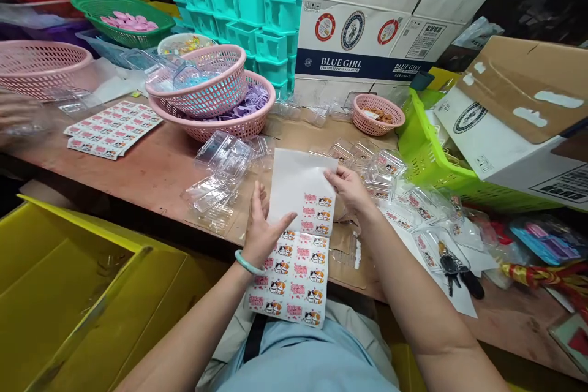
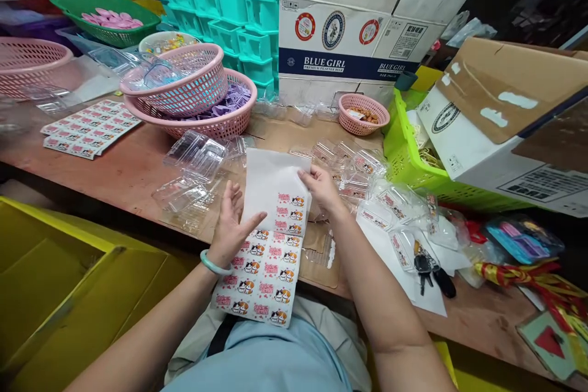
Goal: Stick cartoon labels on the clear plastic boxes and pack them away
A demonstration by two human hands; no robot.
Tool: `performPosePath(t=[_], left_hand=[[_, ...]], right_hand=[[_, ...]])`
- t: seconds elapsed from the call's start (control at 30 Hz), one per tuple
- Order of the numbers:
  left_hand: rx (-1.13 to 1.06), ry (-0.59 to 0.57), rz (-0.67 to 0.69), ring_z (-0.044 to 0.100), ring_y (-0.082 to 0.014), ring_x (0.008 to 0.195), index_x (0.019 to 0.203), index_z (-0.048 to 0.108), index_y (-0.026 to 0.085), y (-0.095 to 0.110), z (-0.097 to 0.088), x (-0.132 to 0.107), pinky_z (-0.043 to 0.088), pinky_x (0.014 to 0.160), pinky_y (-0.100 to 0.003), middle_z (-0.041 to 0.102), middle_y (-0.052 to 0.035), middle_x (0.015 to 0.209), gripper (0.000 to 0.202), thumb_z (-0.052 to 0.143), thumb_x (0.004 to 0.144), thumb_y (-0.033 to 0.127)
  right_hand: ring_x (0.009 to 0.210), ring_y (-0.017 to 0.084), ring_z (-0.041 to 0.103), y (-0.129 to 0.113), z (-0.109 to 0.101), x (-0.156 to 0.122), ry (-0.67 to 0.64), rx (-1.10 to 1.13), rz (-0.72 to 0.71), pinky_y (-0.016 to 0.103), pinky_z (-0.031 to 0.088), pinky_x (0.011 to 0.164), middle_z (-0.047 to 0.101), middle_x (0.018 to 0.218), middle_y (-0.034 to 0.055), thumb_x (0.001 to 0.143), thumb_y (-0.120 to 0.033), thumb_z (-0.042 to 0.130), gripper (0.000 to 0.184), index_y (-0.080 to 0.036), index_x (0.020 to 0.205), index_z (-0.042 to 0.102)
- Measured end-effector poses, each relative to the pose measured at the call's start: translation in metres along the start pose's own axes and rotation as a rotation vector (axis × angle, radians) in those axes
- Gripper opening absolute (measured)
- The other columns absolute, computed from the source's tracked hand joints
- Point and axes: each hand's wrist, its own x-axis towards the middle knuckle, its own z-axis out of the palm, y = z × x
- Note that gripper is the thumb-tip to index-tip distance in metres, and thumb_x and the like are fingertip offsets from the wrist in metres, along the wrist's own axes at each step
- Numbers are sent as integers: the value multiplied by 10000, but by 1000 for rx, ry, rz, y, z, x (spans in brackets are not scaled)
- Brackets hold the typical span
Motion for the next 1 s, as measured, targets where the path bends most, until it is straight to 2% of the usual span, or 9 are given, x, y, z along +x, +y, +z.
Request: performPosePath(t=[0.1, 0.2, 0.27, 0.37, 0.5, 0.6, 0.77, 0.9, 1.0], left_hand=[[-297, -69, -144, 363, -239, 1385, 1503, 168, 276, 5, 10, -4, 328, 1132, -365, 354, -123, 1512, 1017, 796, 703, 289], [-542, -188, -400, 566, -290, 1201, 1346, 474, 156, 9, 17, 0, 461, 1029, -421, 592, -160, 1301, 681, 753, 747, 321], [-585, -173, -506, 615, -309, 1122, 1161, 615, 108, 10, 18, 6, 499, 987, -434, 663, -164, 1187, 510, 771, 719, 307], [-552, -32, -415, 609, -299, 1137, 1064, 662, 131, 11, 14, 19, 499, 997, -421, 696, -120, 1135, 422, 791, 691, 280], [-477, -16, -223, 577, -296, 1189, 1096, 662, 146, 16, 7, 36, 458, 1045, -427, 693, -101, 1148, 431, 773, 715, 313], [-517, -95, -233, 589, -304, 1172, 1175, 632, 143, 22, 8, 40, 468, 1028, -442, 682, -119, 1171, 502, 764, 723, 318], [-563, -55, -271, 618, -293, 1131, 1215, 613, 148, 21, 10, 30, 484, 1012, -439, 690, -116, 1158, 546, 769, 711, 291], [-499, 106, -252, 608, -262, 1153, 1154, 649, 162, 14, 14, 18, 468, 1035, -397, 699, -92, 1140, 451, 752, 740, 307], [-560, 118, -356, 629, -264, 1115, 1097, 661, 147, 17, 25, 9, 507, 982, -389, 688, -104, 1163, 399, 735, 757, 342]], right_hand=[[713, 183, 649, -5, 2, 8, 16, 74, -7, 328, 514, 708, 721, 801, 10, 585, -512, 803, 463, -203, 914, 701], [788, 228, 659, -11, 6, 8, 28, -18, -3, 375, 526, 729, 721, 861, 55, 618, -559, 756, 501, -182, 939, 681], [973, 282, 639, -13, 11, -7, 160, -238, -116, 449, 517, 827, 702, 1035, 101, 686, -539, 713, 535, -180, 1076, 644], [1306, 305, 445, -7, 26, -59, 315, -697, -441, 527, 361, 1068, 534, 1368, 120, 793, -394, 669, 599, -224, 1339, 492], [1336, 239, 436, 24, 49, -131, -456, -1049, -627, 478, 271, 1162, 547, 1381, 36, 889, -391, 572, 533, -335, 1401, 433], [1423, 267, 288, 43, 50, -136, -632, -1212, -507, 537, 167, 1184, 406, 1501, 67, 930, -512, 455, 631, -254, 1485, 303], [1243, 261, 500, 36, 27, -97, -423, -1197, -489, 506, 334, 1099, 596, 1298, 113, 956, -416, 449, 445, -202, 1343, 493], [921, 205, 598, 18, 26, -97, 159, -910, -597, 390, 493, 863, 639, 935, 67, 948, -232, 473, 152, -215, 1002, 614], [981, 230, 570, 15, 40, -102, 267, -896, -649, 419, 473, 888, 610, 1014, 83, 882, -271, 606, 146, -217, 1018, 609]])
